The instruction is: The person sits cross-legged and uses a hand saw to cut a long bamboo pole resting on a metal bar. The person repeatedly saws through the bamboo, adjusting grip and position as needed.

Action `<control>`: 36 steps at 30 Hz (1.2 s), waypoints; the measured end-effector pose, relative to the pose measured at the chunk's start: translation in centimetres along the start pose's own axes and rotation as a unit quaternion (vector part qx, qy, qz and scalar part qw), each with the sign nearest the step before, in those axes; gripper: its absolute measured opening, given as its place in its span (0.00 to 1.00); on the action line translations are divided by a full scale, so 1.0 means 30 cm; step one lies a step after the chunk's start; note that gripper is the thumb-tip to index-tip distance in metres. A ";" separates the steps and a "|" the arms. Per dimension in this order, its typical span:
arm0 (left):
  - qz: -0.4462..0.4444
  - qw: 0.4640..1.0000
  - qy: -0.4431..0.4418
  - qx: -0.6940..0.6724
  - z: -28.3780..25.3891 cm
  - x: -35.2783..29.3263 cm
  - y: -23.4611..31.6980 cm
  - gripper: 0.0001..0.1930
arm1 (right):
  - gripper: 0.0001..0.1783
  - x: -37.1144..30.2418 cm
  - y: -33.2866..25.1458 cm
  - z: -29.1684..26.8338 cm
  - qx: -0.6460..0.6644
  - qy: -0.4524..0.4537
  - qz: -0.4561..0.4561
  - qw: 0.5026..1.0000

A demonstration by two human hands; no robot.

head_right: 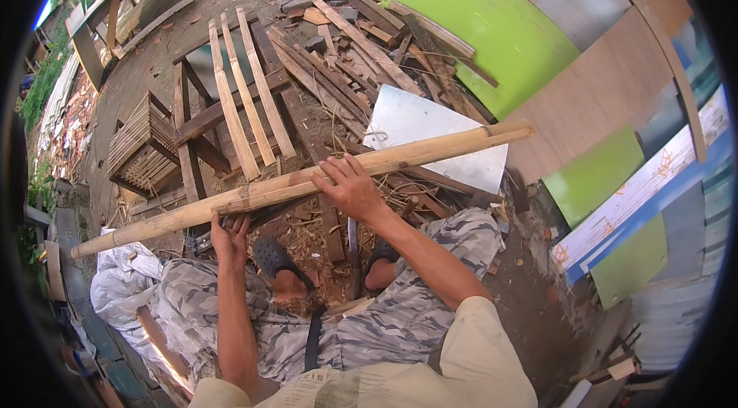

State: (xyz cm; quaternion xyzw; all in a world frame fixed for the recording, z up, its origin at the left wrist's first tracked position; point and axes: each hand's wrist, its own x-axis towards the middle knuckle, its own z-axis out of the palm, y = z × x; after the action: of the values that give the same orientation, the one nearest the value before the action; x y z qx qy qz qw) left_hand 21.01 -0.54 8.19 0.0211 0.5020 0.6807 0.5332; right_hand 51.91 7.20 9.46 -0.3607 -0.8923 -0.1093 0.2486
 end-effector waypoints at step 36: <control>0.293 0.462 -0.276 0.790 0.019 0.108 0.441 0.32 | 0.28 0.077 0.063 0.018 -0.002 -0.001 -0.065 0.998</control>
State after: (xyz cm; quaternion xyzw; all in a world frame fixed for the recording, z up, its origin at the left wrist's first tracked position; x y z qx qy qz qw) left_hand 10.62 3.21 16.17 0.7660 0.6166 0.0679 0.1686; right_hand 51.60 10.12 10.23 -0.3022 -0.9139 -0.1265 0.2397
